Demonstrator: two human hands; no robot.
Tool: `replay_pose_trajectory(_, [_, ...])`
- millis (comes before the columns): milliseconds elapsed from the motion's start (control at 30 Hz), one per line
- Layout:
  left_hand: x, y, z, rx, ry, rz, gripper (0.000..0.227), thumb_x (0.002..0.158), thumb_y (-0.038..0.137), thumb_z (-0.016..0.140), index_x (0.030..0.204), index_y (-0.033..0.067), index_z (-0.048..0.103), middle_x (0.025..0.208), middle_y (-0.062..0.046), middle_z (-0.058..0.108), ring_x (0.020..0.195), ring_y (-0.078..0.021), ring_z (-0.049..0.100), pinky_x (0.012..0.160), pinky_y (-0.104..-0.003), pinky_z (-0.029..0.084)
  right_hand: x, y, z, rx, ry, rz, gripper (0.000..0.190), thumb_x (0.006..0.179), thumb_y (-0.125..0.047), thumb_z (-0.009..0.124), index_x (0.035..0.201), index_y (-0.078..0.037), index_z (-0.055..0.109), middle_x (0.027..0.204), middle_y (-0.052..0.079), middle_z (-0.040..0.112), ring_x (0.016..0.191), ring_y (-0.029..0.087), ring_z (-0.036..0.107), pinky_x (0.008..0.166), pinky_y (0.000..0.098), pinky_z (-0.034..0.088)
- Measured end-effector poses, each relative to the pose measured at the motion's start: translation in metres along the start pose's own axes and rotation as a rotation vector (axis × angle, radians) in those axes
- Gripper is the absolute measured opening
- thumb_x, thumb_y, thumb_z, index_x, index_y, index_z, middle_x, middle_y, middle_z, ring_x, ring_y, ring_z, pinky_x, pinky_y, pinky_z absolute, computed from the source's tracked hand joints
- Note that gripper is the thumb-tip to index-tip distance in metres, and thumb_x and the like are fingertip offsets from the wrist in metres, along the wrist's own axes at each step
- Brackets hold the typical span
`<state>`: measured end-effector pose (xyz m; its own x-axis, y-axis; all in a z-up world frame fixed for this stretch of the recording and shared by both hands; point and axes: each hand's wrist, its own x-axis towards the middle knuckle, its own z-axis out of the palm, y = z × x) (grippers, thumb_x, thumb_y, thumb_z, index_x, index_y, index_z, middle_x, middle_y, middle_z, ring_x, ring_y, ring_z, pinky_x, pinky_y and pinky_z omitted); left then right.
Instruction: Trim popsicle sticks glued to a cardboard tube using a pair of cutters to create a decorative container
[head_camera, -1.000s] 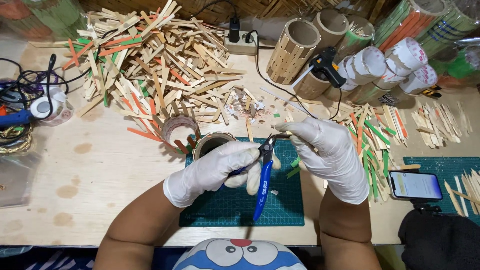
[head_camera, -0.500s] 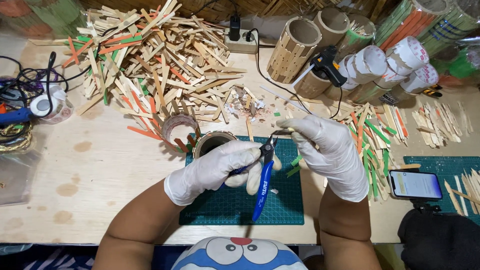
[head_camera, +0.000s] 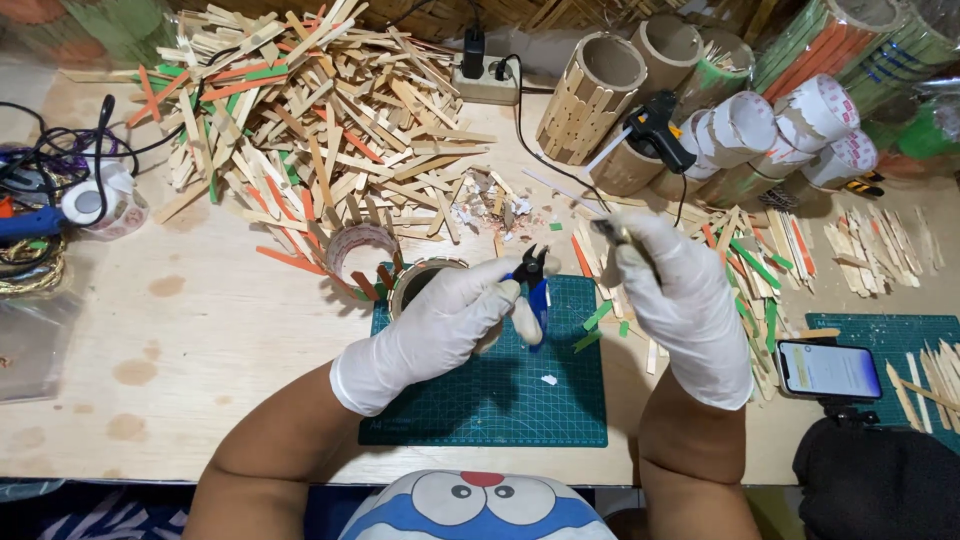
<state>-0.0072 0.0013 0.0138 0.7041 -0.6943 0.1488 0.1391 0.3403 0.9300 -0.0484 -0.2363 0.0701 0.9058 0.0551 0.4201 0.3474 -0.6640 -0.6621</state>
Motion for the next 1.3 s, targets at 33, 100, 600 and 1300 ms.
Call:
replay_pose_trajectory(33, [0.000,0.002,-0.001,0.112,0.041,0.035,0.037,0.108,0.013,0.048,0.141,-0.0001,0.058,0.078,-0.015,0.074,0.042,-0.0071,0.051,0.037,-0.017,0.043,-0.003,-0.003,0.001,-0.002,-0.023,-0.030,0.024,0.108,-0.018,0.052,0.123,-0.006,0.067,0.069,0.009,0.069,0.057,0.022,0.061,0.059,0.0360,0.052])
replay_pose_trajectory(100, [0.000,0.004,-0.004,0.225,0.083,0.068,0.038,0.106,0.013,0.052,0.141,0.0026,0.059,0.081,-0.012,0.075,0.044,-0.0060,0.053,0.038,-0.017,0.044,-0.006,-0.009,0.004,-0.004,-0.044,-0.060,0.024,0.106,-0.019,0.053,0.122,-0.006,0.066,0.066,0.009,0.069,0.053,0.023,0.064,0.055,0.0361,0.053])
replay_pose_trajectory(600, [0.005,0.029,-0.003,0.879,0.086,0.397,0.056,0.102,0.002,0.052,0.156,0.0069,0.039,0.119,-0.031,0.065,0.099,-0.0460,0.069,0.085,-0.055,0.059,-0.019,-0.014,0.017,0.027,-0.024,-0.155,0.025,0.104,-0.008,0.051,0.123,0.000,0.065,0.081,0.014,0.068,0.068,0.026,0.067,0.068,0.0427,0.058])
replay_pose_trajectory(1300, [0.004,0.022,-0.011,0.998,0.133,0.517,0.059,0.103,0.003,0.055,0.159,0.0084,0.036,0.124,-0.026,0.065,0.107,-0.0472,0.067,0.089,-0.055,0.059,-0.014,-0.012,0.026,-0.030,0.061,-0.234,0.024,0.099,0.006,0.055,0.119,0.001,0.066,0.089,0.018,0.068,0.076,0.033,0.070,0.074,0.0433,0.058])
